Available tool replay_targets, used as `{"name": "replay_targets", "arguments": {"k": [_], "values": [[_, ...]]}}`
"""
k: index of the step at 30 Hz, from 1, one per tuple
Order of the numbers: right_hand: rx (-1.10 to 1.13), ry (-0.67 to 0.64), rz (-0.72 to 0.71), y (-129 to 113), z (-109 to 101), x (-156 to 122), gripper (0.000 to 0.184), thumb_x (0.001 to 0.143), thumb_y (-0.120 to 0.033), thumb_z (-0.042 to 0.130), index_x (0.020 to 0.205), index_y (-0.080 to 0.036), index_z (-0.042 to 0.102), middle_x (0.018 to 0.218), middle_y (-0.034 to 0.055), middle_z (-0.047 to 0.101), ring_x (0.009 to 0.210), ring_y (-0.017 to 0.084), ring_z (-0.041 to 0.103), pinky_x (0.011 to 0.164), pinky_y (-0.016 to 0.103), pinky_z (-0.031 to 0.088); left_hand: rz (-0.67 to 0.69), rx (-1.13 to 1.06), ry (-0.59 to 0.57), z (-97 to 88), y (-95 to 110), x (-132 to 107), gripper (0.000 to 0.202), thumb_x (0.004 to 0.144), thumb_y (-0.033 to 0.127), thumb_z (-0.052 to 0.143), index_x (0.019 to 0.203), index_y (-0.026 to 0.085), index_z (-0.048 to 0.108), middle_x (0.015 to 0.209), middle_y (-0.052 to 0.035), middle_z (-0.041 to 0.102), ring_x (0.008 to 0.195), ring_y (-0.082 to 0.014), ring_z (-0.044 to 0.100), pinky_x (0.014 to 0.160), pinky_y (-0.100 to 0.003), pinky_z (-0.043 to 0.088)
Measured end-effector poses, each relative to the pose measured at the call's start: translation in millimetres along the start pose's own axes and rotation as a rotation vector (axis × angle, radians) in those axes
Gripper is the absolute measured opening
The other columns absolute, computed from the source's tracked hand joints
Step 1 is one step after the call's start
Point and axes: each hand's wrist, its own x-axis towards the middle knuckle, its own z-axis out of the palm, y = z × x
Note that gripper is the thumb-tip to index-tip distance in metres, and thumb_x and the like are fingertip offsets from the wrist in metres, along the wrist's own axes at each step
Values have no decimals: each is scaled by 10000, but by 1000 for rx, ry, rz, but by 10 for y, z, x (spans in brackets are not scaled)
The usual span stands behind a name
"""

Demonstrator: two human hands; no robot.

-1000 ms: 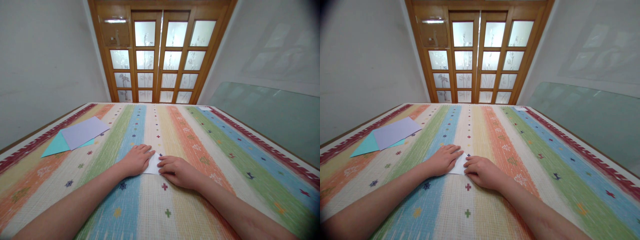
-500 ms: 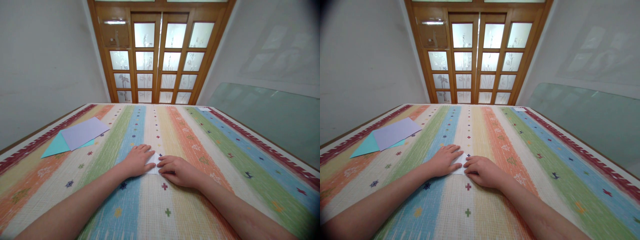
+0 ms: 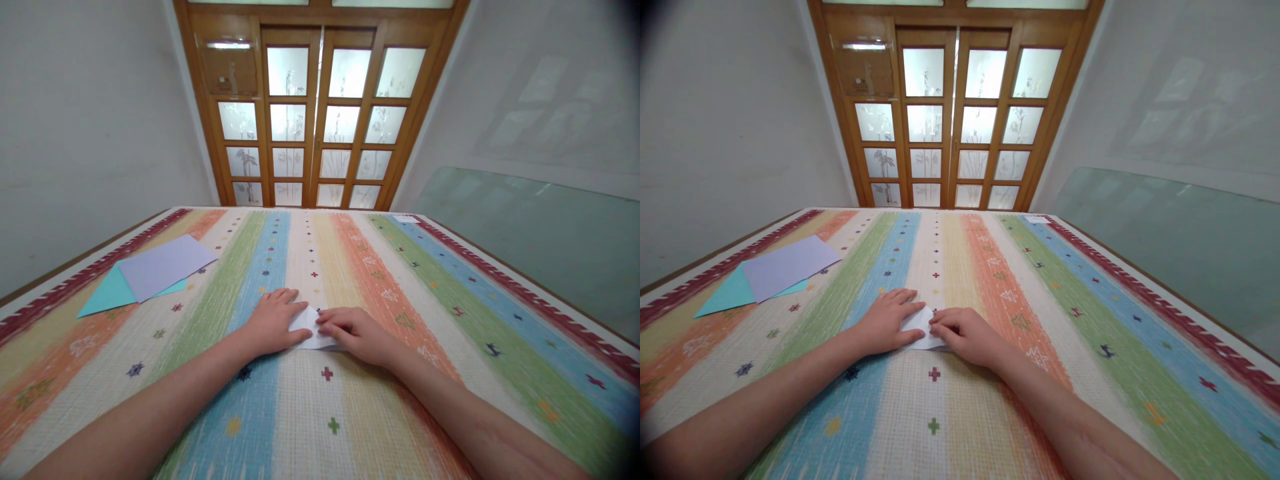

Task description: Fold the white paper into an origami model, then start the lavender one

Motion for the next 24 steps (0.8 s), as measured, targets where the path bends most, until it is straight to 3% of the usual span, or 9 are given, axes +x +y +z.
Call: {"name": "replay_targets", "arguments": {"k": [2,4,9,16,20,24], "values": [[-1,123,77,78,41,24,240,949,-269,508,999,-204,734,1066,83,723,1020,201,657,922,367,500,-1,-2,-1,1,1,1,638,809,641,561,1348,300,539,1447,-114,456,1318,-350,385,1039,-569,308],[-69,138,90,135,74,35,235,917,-268,555,1075,-193,713,1117,97,701,1081,217,626,966,386,476,4,-3,1,1,2,-2,639,812,645,555,1348,298,540,1445,-115,460,1317,-349,387,1037,-560,315],[-307,-15,93,160,95,11,432,924,-310,537,1339,-197,567,1413,135,512,1362,273,390,1120,480,313,13,-5,12,6,-3,-8,630,819,640,550,1349,300,538,1444,-114,465,1324,-347,384,1037,-556,318],[-439,-147,130,141,135,-1,513,980,-338,422,1486,-267,366,1565,89,295,1450,282,223,1166,534,185,12,-7,7,12,-6,2,637,814,637,557,1352,296,536,1453,-112,458,1329,-358,380,1045,-560,309],[-435,-163,142,143,136,17,519,982,-334,422,1492,-270,351,1568,90,284,1452,283,219,1164,541,184,13,-6,10,6,-4,-3,637,814,639,556,1352,297,536,1450,-111,459,1327,-361,379,1042,-562,312],[-410,-159,140,144,25,36,460,968,-353,464,1418,-260,485,1532,104,361,1430,305,271,1139,532,254,7,-6,16,13,-11,-5,634,810,637,564,1349,302,537,1443,-117,462,1317,-354,390,1034,-564,322]]}}
